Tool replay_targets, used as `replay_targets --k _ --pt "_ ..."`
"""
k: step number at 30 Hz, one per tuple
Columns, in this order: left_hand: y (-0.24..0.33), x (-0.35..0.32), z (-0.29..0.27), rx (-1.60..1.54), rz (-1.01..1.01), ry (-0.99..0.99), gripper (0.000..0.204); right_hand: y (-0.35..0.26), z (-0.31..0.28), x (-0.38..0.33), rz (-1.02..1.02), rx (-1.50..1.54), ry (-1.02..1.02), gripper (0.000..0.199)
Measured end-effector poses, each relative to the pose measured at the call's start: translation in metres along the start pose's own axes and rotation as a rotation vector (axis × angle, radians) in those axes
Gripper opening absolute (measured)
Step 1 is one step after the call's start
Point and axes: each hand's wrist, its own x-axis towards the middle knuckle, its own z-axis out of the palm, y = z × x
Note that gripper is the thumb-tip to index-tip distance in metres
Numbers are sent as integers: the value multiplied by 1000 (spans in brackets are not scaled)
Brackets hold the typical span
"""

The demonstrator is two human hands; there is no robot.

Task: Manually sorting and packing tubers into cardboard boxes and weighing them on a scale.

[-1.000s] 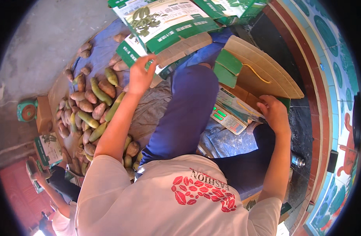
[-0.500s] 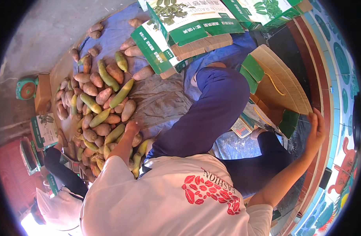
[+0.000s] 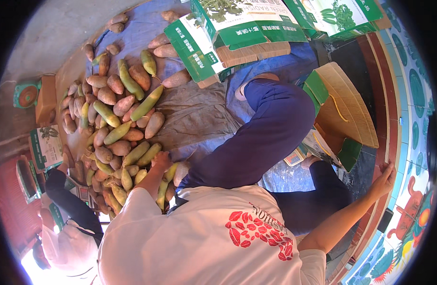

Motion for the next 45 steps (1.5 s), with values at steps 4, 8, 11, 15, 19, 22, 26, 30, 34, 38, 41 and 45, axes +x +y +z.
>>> replay_targets --k 4,8,11,15,19,22,26,30,34,38,41,45 --pt "11 14 46 107 396 -42 66 -5 8 2 0 -1 -52 30" --pt "50 5 38 157 393 -275 69 13 -9 8 1 -46 -100 28" --pt "66 0 25 270 429 -275 64 33 -29 9 25 -100 -92 28" --pt "50 16 56 153 414 -209 44 53 -19 -1 151 -4 -68 26" --pt "57 2 52 330 582 -119 35 71 -17 -13 140 -70 -106 23" --pt "72 -16 16 330 477 -218 35 67 -20 -16 120 -59 -109 23" --pt "75 -2 10 591 515 -296 33 51 -12 -10 130 -100 -142 23" --pt "102 3 -39 271 404 -136 41 36 -10 -6 81 -61 -186 22" --pt "105 8 -84 53 439 52 50 14 1 -7 38 -6 -258 20" --pt "108 14 -109 -59 346 256 57 -5 17 -3 -14 11 -363 22" --pt "123 17 -123 -123 328 265 59 -40 8 0 -49 98 -286 19" --pt "128 26 -115 -81 332 294 63 -53 21 1 9 201 -196 17"
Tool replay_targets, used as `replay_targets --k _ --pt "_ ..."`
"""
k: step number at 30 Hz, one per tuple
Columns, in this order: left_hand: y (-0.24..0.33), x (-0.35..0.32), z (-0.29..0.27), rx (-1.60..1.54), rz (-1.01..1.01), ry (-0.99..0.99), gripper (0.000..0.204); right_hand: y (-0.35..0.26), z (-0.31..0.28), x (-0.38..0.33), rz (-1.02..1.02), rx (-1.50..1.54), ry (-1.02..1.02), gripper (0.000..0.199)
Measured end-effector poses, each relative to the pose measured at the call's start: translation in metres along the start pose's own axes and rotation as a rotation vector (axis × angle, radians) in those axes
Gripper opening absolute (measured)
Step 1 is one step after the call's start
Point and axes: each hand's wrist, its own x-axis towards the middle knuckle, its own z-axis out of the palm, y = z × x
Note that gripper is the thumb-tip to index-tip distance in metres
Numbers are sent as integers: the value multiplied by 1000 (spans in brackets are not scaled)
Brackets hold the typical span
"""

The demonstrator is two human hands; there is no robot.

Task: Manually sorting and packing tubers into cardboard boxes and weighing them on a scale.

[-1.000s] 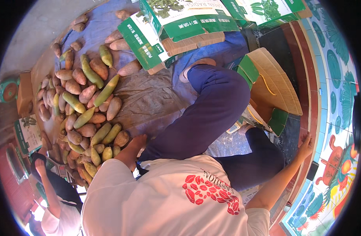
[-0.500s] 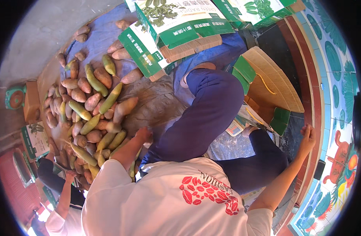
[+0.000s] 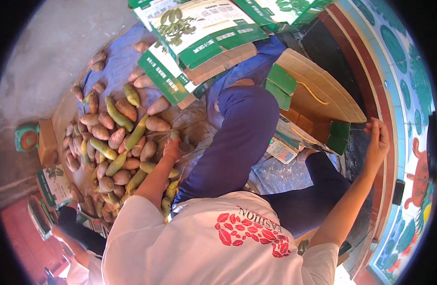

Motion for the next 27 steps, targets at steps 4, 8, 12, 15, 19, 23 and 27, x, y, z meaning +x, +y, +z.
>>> replay_targets --k 4,8,12,15,19,23,27 --pt "-42 3 27 131 26 19 71 26 21 -13 68 79 -41 15" --pt "-8 10 31 119 -28 -61 71 41 2 -19 103 119 67 14" --pt "-134 61 87 239 -5 83 75 23 24 -8 53 283 86 14" --pt "-80 105 77 203 150 83 74 27 25 -13 24 179 119 12" --pt "-47 108 33 89 222 82 71 37 11 -19 -42 144 215 10" --pt "-33 98 -23 -63 197 82 69 35 -3 -24 -56 89 208 10" --pt "-7 65 -104 -444 223 215 62 26 -1 -25 -99 67 216 11"
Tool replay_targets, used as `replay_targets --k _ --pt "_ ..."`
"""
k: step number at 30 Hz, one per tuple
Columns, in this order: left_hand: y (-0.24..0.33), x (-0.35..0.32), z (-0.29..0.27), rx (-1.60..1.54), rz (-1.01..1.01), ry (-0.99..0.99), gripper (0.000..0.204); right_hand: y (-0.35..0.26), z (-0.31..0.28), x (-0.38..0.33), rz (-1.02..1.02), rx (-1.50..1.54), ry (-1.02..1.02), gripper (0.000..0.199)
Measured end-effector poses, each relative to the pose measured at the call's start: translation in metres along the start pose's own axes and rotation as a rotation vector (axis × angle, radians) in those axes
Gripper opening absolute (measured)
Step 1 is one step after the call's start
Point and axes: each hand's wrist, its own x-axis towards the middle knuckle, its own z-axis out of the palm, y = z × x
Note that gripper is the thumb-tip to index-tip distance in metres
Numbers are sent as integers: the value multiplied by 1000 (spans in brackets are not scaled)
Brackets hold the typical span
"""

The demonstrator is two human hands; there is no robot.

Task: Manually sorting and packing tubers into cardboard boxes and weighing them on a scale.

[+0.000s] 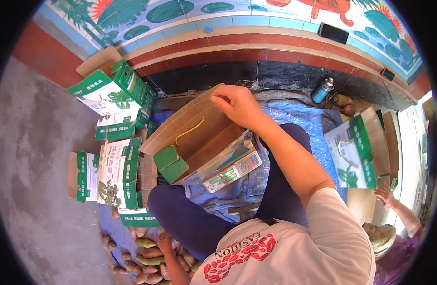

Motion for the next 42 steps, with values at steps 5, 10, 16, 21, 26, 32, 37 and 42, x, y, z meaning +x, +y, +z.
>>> replay_targets --k 5,10,16,21,26,32,37,42 --pt "181 -30 -67 -258 100 325 52 -5 1 1 -36 -25 54 12" --pt "282 -39 -92 -482 416 222 45 -11 5 1 -42 20 43 12" --pt "389 -50 -47 -255 586 -208 44 -2 8 -8 -135 -240 -68 12" --pt "425 -43 24 -33 668 -388 42 -2 10 -13 -139 -337 -184 14" --pt "429 -28 82 498 702 -339 50 -4 11 -15 -133 -370 -280 15" --pt "394 4 130 554 636 -551 53 -8 11 -14 -140 -366 -352 16" --pt "384 4 151 639 657 -550 54 -7 10 -16 -116 -390 -407 16" --pt "370 19 147 724 756 -540 52 -13 13 -12 -61 -389 -487 19"
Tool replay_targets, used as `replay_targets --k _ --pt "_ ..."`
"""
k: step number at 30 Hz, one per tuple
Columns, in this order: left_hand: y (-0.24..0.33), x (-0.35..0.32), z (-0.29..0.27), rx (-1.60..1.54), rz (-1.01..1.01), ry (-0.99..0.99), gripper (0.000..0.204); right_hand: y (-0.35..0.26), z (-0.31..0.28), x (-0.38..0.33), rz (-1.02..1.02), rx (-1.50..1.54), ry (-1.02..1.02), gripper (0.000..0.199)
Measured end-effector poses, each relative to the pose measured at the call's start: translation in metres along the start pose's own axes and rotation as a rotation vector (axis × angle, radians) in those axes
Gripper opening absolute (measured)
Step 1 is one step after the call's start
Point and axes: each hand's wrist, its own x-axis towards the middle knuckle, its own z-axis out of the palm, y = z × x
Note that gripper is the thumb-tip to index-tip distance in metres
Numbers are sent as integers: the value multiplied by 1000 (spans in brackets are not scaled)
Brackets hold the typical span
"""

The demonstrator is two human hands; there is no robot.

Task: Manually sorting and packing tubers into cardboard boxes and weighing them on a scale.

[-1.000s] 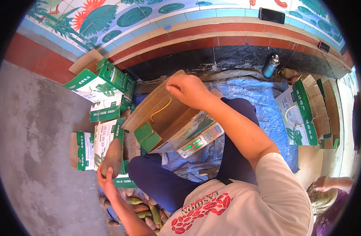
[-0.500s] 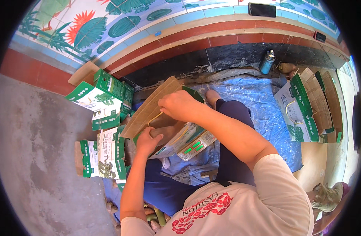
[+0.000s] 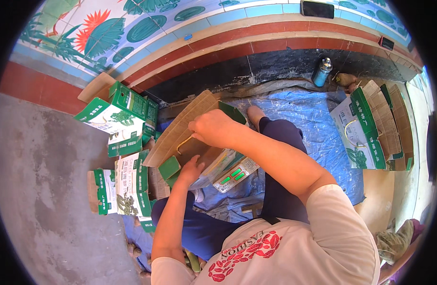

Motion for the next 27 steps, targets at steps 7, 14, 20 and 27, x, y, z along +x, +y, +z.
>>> replay_targets --k 7,14,20,27 --pt "60 -36 -32 -153 146 -194 50 2 8 1 -10 -61 -29 20" --pt "46 -35 -2 379 71 -137 32 -4 14 5 -62 -81 17 18" --pt "54 -42 -13 459 107 -148 29 1 13 2 -23 -90 -42 19" --pt "48 -49 -8 509 131 -125 26 -2 9 3 0 -119 -127 21"
